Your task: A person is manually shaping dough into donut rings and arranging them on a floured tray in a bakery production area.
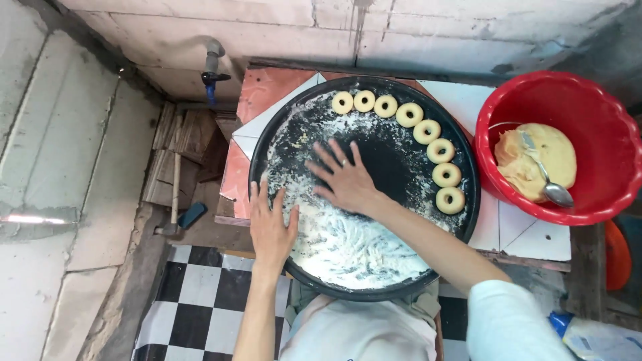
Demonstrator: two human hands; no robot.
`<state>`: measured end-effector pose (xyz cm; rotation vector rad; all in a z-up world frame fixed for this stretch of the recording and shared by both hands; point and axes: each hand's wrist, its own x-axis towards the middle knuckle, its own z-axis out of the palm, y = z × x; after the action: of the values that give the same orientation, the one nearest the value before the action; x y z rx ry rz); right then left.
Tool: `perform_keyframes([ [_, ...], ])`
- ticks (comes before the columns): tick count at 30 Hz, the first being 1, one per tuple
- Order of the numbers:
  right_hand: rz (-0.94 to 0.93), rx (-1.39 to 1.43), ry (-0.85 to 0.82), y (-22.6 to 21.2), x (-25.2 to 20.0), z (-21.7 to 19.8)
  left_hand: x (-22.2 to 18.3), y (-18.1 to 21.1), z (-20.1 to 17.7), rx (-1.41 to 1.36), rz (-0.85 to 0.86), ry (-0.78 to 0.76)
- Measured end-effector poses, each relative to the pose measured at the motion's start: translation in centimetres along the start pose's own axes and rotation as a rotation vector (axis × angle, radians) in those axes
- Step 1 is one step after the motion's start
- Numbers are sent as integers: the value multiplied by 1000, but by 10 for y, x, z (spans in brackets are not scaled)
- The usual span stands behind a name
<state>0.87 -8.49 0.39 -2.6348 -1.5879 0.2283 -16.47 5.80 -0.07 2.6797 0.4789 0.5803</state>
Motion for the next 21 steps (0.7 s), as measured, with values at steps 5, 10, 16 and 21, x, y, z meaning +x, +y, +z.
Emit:
perform_keyframes([
  [5,334,-51,135,42,-24,3,-5,-5,5,15,-11,-27],
  [10,385,-2,-28,3,-66,-19,-3,-9,12,47,-45,-47],
  [16,133,94,50,-5,-19,6,-7,-4,7,67,-43,-23],
  [21,469,151,24,39,-25,-29,-6,-4,6,52,-56,-30],
])
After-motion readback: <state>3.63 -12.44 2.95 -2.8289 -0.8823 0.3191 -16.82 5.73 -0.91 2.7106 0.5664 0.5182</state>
